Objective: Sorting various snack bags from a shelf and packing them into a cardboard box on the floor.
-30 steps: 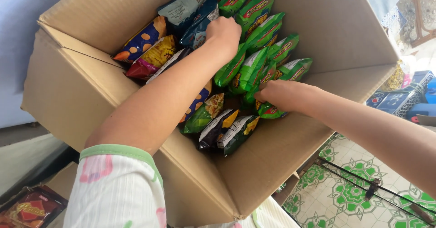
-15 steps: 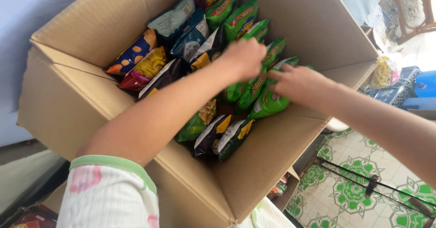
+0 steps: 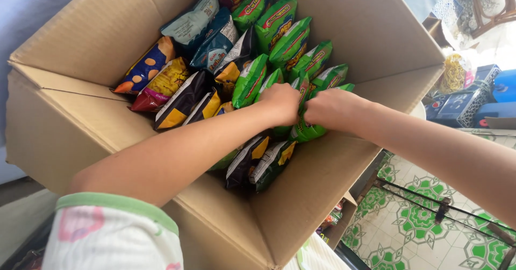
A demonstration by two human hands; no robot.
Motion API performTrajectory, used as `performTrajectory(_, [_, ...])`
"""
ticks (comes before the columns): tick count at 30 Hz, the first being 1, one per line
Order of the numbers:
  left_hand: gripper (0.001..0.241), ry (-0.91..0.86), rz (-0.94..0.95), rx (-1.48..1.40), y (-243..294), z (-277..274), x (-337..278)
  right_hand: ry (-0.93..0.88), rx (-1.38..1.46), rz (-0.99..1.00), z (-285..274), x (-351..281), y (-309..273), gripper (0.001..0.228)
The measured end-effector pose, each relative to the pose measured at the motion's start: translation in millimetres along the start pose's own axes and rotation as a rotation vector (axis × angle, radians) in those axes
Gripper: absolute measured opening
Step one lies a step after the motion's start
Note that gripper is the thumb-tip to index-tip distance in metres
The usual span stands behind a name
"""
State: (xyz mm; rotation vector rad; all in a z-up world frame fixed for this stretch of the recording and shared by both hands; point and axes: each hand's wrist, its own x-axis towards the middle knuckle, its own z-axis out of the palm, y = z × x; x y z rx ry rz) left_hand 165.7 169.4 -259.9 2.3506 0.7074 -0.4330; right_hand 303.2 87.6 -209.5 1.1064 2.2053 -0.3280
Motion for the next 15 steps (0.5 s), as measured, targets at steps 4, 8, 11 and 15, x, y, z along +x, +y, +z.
performTrajectory(4, [0.028, -0.009, 0.0, -0.057, -4.2, 15.2, -1.3, -0.02, 0.026, -0.033, 18.5, 14.6, -4.4, 0.007])
performTrajectory(8, [0.026, 0.049, 0.026, -0.086, -15.8, 21.5, 1.4, 0.007, -0.009, -0.119, 23.4, 26.4, -19.0, 0.008])
performTrajectory(11, [0.034, 0.058, 0.033, -0.119, -31.2, 25.8, 12.9, 0.048, -0.06, -0.26, 41.6, 39.3, -29.2, 0.01])
performTrajectory(15, [0.046, 0.091, 0.166, 0.019, -48.6, 73.3, 58.9, 0.002, 0.06, -0.178, 28.9, 38.3, -26.9, 0.009])
